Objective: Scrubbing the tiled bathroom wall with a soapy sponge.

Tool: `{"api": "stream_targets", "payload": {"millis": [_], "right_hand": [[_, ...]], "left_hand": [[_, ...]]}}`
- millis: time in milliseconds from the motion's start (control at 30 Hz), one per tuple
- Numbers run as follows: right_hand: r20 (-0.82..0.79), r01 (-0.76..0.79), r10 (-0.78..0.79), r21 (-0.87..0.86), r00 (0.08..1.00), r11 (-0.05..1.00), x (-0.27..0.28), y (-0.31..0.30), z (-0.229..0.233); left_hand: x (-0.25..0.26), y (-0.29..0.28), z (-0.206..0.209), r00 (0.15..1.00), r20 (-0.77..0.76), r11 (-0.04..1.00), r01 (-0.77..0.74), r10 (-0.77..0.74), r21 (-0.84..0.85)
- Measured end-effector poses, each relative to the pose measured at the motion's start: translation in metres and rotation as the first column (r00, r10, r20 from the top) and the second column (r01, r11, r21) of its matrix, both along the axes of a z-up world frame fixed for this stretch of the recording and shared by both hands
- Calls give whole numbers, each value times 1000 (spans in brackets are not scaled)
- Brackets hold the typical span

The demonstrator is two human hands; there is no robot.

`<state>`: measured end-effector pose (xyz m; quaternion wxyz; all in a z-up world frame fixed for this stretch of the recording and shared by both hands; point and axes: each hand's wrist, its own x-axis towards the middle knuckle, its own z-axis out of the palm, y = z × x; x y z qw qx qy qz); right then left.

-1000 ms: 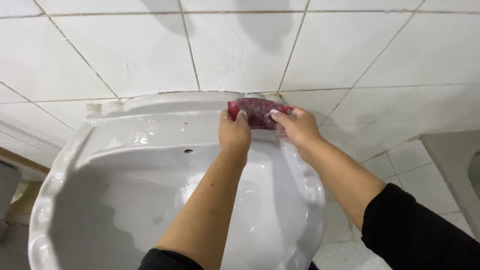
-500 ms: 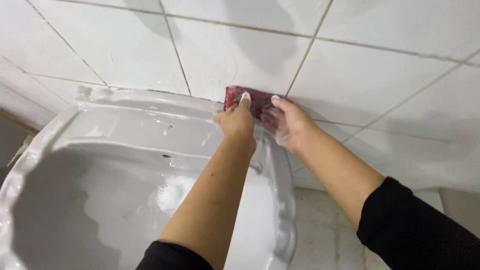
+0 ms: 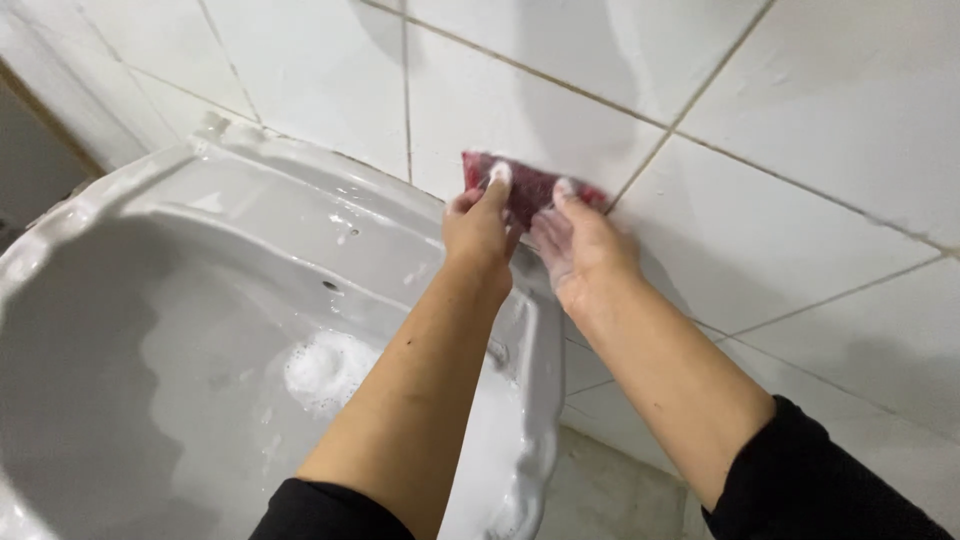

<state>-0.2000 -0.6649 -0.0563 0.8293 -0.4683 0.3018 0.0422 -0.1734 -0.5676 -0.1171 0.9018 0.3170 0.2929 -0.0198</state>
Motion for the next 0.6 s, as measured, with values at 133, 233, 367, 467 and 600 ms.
{"api": "stream_targets", "payload": {"millis": [133,233,367,467,600], "right_hand": [[173,93,-67,-147,983,985,-14,21,47],[315,140,-58,-247,947,959,-25,33,71],[656,307,79,-451,750,838,-33,33,75],[761,426,339,-608,553,670,-43,30,70],[462,686,678,-722,572,-88,-40,7,41]], "left_hand": [[-7,4,58,995,101,991,-36,24,126],[-10,3,97,976,209,852,-164,65,497],[-15,-2,130,874,482,501,-445,62,742],[-9,-2,108,801,595,5,-596,-65,803],[-8,13,76,758,543,-415,-652,-360,635]]}}
